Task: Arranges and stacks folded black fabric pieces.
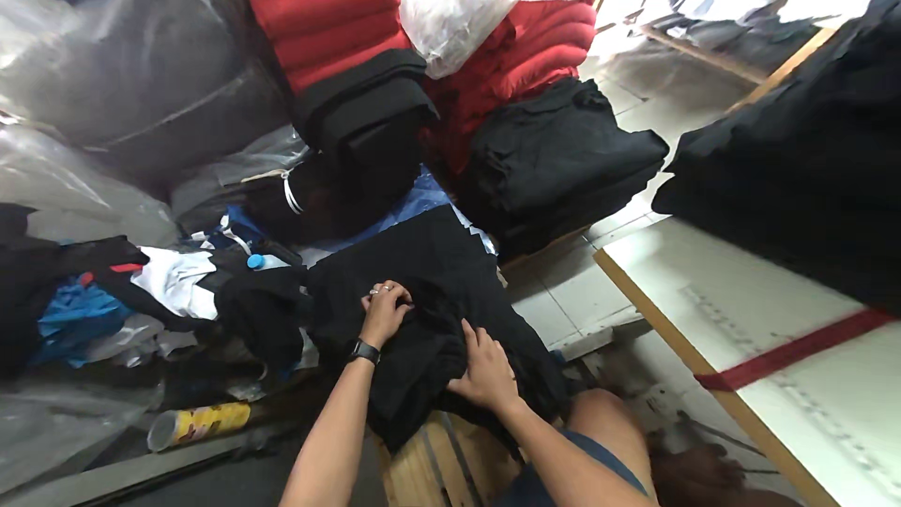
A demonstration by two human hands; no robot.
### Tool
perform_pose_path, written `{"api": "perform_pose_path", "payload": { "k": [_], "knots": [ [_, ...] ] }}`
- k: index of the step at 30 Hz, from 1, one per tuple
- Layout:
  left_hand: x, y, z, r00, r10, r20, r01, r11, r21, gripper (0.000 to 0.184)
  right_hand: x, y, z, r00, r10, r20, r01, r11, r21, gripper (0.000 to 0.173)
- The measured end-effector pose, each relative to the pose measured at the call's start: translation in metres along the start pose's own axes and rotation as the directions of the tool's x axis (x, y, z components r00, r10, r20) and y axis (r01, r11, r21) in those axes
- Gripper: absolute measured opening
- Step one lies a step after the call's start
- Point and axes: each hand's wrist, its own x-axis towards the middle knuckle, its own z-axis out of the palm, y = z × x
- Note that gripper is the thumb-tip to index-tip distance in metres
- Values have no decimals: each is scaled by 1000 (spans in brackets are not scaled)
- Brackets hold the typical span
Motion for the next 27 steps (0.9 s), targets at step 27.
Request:
{"api": "perform_pose_path", "payload": {
  "k": [27],
  "knots": [
    [-22, 10, 6, 886, 396, -242, -381, 918, 110, 14, 0, -2, -2, 1000, 8, 16, -8, 1000, -7, 133]
  ]
}}
